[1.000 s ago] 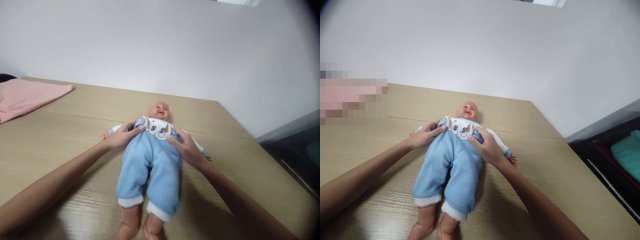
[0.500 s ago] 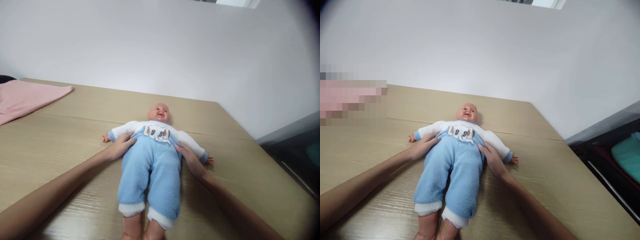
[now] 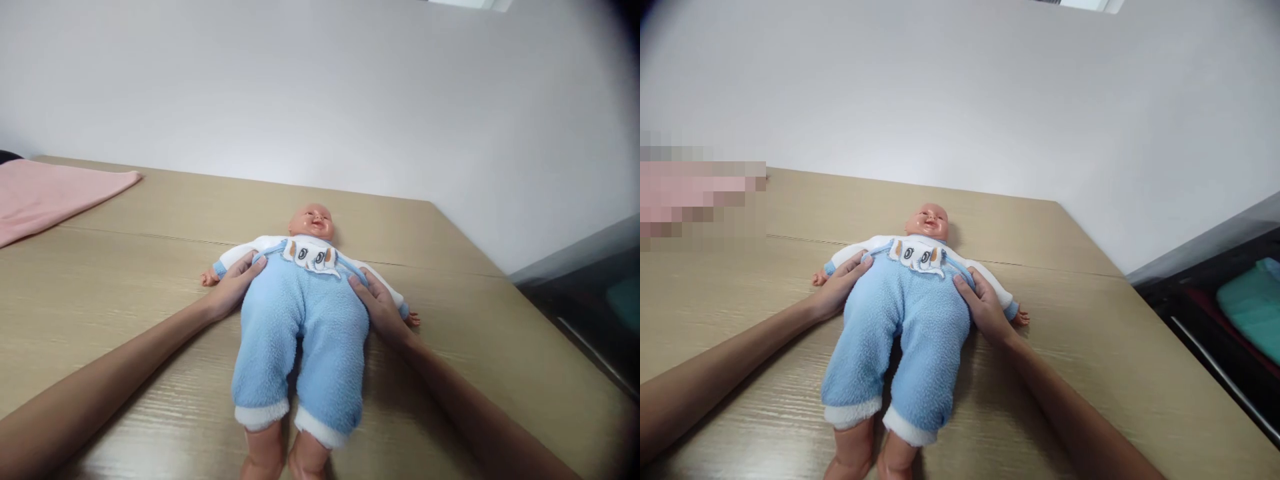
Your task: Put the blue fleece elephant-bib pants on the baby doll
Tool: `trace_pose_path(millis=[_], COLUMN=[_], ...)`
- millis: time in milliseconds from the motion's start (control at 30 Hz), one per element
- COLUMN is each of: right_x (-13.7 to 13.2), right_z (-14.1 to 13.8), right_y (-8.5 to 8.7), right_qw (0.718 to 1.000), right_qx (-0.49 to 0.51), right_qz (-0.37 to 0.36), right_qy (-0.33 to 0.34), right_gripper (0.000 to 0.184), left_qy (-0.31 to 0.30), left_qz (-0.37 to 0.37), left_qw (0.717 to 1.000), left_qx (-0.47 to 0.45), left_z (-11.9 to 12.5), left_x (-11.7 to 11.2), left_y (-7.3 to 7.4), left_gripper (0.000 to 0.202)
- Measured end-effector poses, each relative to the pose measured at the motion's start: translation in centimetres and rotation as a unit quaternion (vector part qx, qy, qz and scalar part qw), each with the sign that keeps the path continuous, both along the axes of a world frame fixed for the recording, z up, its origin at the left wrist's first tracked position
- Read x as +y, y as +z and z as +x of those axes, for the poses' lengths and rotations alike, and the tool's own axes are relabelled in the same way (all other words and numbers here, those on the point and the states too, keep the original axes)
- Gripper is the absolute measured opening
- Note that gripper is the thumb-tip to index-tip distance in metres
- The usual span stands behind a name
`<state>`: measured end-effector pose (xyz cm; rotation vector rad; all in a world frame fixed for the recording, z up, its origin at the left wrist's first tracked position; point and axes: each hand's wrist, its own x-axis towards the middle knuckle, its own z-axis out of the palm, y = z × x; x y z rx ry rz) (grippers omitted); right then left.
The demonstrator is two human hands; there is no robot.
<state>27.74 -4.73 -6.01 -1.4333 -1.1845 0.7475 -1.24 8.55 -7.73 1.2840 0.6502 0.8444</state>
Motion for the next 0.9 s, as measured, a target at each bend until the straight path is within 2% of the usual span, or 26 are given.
trace_pose_path(millis=[100, 267, 467, 600, 700, 800, 900], right_x=[-0.2, -0.1, -0.2, -1.3, -1.4, 0.8, 5.8], right_z=[0.1, 0.7, 0.2, -1.1, -2.3, -3.5, -4.9], right_y=[-0.2, -2.0, -2.6, -2.4, -0.4, 3.6, 7.8], right_qw=[0.999, 0.998, 0.998, 0.992, 0.977, 0.948, 0.926], right_qx=[0.032, 0.058, 0.006, -0.034, -0.141, -0.25, -0.328], right_qz=[-0.029, -0.004, 0.026, 0.066, 0.109, 0.17, 0.18], right_qy=[0.004, -0.022, -0.052, -0.101, -0.121, -0.096, 0.046], right_gripper=[0.052, 0.038, 0.04, 0.045, 0.041, 0.029, 0.018], left_qy=[-0.006, 0.006, 0.126, 0.17, 0.18, 0.186, 0.208], left_qz=[0.038, 0.082, 0.149, 0.182, 0.196, 0.203, 0.214], left_qw=[0.999, 0.996, 0.978, 0.966, 0.962, 0.961, 0.954], left_qx=[0.018, 0.033, 0.07, 0.074, 0.057, 0.031, 0.014], left_z=[-0.7, -0.6, 0.2, 0.5, 0.6, 0.8, 0.8], left_x=[0.9, 0.9, -0.3, -0.9, -0.9, -0.9, -1.1], left_y=[-0.4, -0.4, 0.0, -0.2, -0.3, -0.4, -0.4], left_gripper=[0.045, 0.042, 0.041, 0.034, 0.035, 0.036, 0.034])
